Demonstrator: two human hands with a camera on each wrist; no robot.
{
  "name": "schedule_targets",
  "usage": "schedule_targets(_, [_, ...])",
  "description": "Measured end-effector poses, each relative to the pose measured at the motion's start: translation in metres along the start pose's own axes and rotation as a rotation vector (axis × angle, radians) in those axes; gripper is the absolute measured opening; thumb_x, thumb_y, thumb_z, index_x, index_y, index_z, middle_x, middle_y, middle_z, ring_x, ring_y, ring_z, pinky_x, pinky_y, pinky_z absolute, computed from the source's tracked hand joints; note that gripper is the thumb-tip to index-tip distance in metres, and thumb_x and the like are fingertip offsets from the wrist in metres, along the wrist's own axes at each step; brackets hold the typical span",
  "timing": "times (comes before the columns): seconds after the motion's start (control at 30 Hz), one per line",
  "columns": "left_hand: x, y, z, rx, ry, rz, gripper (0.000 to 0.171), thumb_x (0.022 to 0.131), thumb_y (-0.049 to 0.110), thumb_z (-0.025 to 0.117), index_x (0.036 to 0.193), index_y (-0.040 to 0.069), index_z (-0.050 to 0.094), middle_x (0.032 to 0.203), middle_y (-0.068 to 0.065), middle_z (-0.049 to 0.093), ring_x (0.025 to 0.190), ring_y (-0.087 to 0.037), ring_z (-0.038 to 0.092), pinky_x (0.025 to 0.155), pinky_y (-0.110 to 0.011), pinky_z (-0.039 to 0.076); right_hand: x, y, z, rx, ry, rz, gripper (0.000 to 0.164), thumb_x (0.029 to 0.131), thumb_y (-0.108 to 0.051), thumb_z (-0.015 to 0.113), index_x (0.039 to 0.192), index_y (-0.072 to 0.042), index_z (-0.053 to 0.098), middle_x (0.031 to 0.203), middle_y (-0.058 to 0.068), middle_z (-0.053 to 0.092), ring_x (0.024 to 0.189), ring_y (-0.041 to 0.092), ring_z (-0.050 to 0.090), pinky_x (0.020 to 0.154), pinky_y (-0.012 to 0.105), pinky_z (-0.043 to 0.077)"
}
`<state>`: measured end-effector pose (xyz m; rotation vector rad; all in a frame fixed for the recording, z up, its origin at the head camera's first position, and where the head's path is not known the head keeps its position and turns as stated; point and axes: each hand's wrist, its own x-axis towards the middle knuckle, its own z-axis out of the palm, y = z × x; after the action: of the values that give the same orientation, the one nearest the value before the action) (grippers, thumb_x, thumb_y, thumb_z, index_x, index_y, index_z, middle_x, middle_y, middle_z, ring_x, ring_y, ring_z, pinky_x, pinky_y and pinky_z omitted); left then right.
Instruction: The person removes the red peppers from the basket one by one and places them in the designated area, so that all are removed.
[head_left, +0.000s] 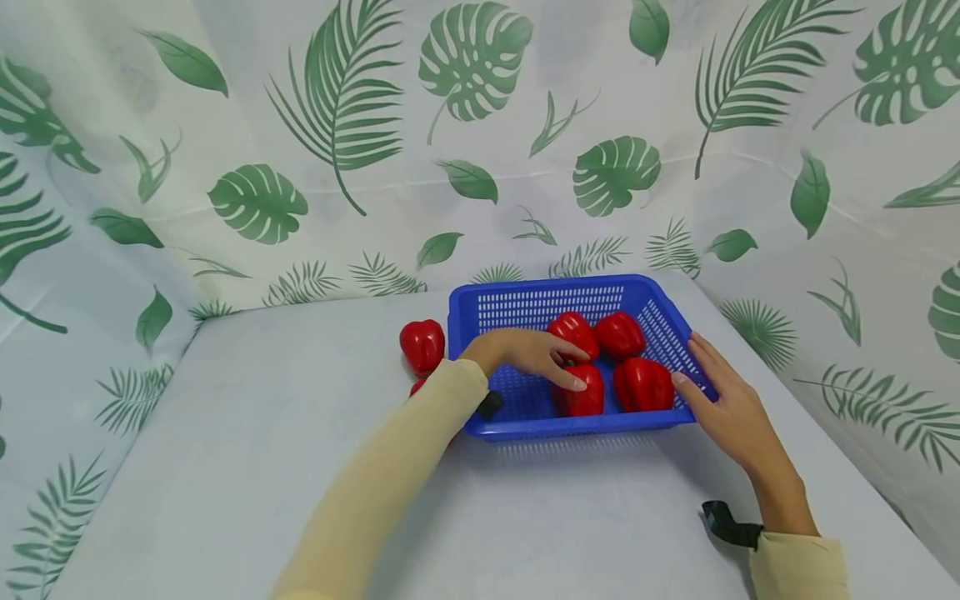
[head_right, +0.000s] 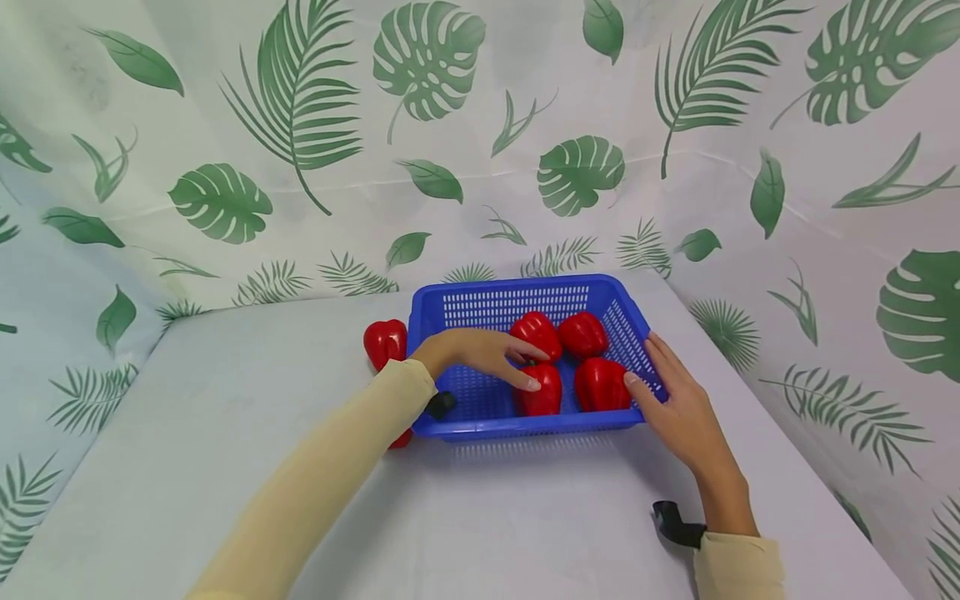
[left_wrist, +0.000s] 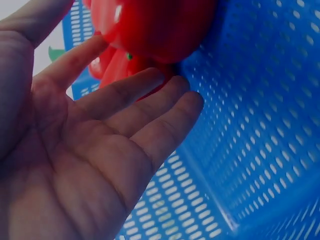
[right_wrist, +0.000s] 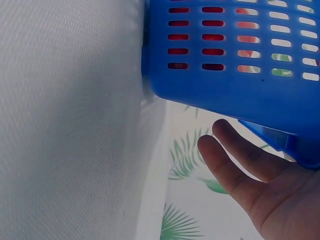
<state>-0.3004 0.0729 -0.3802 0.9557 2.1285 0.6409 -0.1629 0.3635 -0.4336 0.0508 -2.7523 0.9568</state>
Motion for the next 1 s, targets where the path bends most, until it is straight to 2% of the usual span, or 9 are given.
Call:
schedule_targets(0.3, [0.01, -0.002, 0.01, 0.013, 0.086, -0.002, 0.058, 0.1, 0.034, 0.077, 0.151, 0.011, 0.062, 0.138, -0.006, 0.065, 0.127, -0.02, 0.057, 0.098, -0.032, 0.057, 0.0, 0.001, 0.001, 0.013, 0.002, 0.002, 0.073, 0.111, -0.037, 0.054, 0.17, -0.007, 0.023, 0.174, 0.024, 0.02, 0.154, 0.057, 0.021, 0.102, 0.086, 0.033])
schedule_targets(0.63, [0.009, -0.006, 0.01, 0.106, 0.181, 0.024, 0.055, 0.097, 0.035, 0.08, 0.145, 0.012, 0.068, 0.133, -0.004, 0.069, 0.12, -0.019, 0.062, 0.095, -0.031, 0.057, 0.0, 0.001, 0.0, 0.006, 0.012, -0.006, 0.072, 0.111, -0.036, 0.054, 0.17, -0.006, 0.024, 0.174, 0.024, 0.022, 0.154, 0.057, 0.023, 0.101, 0.085, 0.034])
schedule_targets(0.9, [0.004, -0.01, 0.005, 0.085, 0.216, 0.042, 0.053, 0.099, 0.035, 0.078, 0.144, 0.01, 0.069, 0.129, -0.004, 0.071, 0.113, -0.017, 0.065, 0.089, -0.026, 0.058, 0.001, 0.001, 0.001, 0.0, 0.01, 0.001, 0.073, 0.111, -0.037, 0.054, 0.17, -0.006, 0.024, 0.174, 0.024, 0.022, 0.154, 0.057, 0.023, 0.1, 0.085, 0.034])
schedule_targets(1.0, [0.001, -0.01, 0.002, 0.048, 0.217, 0.04, 0.053, 0.099, 0.034, 0.078, 0.145, 0.009, 0.068, 0.13, -0.005, 0.07, 0.11, -0.017, 0.066, 0.09, -0.027, 0.059, 0.001, 0.001, 0.001, -0.005, 0.007, 0.005, 0.073, 0.111, -0.038, 0.053, 0.17, -0.006, 0.024, 0.173, 0.025, 0.022, 0.154, 0.057, 0.023, 0.1, 0.086, 0.034])
